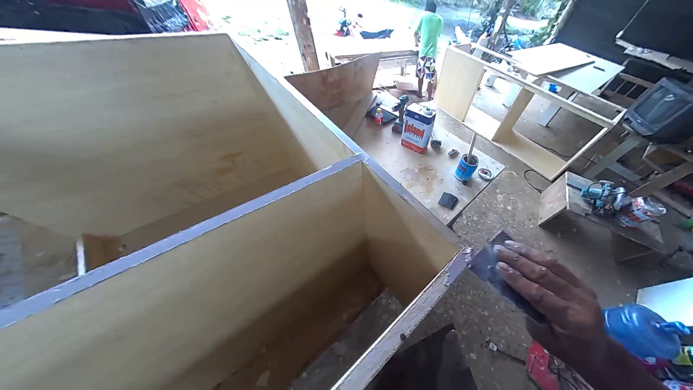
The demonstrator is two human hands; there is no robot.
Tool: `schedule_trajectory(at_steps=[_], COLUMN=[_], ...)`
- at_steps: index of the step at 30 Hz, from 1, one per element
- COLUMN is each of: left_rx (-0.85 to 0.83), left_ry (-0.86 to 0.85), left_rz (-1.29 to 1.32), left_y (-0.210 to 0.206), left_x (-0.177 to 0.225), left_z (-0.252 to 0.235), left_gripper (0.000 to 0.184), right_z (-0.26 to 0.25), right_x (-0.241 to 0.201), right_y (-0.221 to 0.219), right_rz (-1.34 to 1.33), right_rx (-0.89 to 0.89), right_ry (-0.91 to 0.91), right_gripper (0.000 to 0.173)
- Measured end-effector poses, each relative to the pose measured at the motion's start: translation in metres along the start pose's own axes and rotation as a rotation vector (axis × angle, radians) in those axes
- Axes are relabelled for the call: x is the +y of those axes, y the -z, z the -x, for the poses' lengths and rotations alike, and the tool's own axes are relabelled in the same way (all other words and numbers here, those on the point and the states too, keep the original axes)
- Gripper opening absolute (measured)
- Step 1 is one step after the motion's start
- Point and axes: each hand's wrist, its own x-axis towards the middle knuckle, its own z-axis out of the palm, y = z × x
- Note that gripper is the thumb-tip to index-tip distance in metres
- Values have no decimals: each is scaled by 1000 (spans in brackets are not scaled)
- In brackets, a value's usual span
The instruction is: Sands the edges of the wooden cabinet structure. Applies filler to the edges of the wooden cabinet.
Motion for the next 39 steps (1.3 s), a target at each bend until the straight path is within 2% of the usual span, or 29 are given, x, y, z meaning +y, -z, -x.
schedule_trajectory(at_steps=[3,7,9,12,17,22,25,28,32,35,39], left_rx=[-20,-118,-142,-107,-156,-130,-152,-153,-161,-196,-223], left_ry=[-42,-120,-102,-97,-83,-52,-69,-35,-44,-85,-86], left_rz=[31,32,59,80,47,16,15,-37,-61,-34,-39], left_y=[2,9,8,2,10,17,20,19,19,21,19], left_x=[-5,-15,-6,9,1,0,-3,3,8,0,-2], left_z=[2,-3,1,9,9,13,12,13,12,6,2], left_gripper=[27,30,26,22,25,29,29,30,30,30,29], right_z=[-8,-25,-22,-26,-41,-33,-37,-32,-22,-29,-28], right_x=[-1,-15,-15,-16,-19,-28,-37,-38,-40,-48,-42], right_y=[21,14,20,37,18,43,29,12,37,34,1], right_rz=[-45,-20,-15,8,19,59,70,31,46,68,55], right_rx=[33,-43,-125,-153,-171,-186,-132,-160,-226,-155,-77], right_ry=[9,43,48,50,69,52,50,45,40,29,17], right_gripper=[29,31,32,34,38,34,34,36,33,32,35])
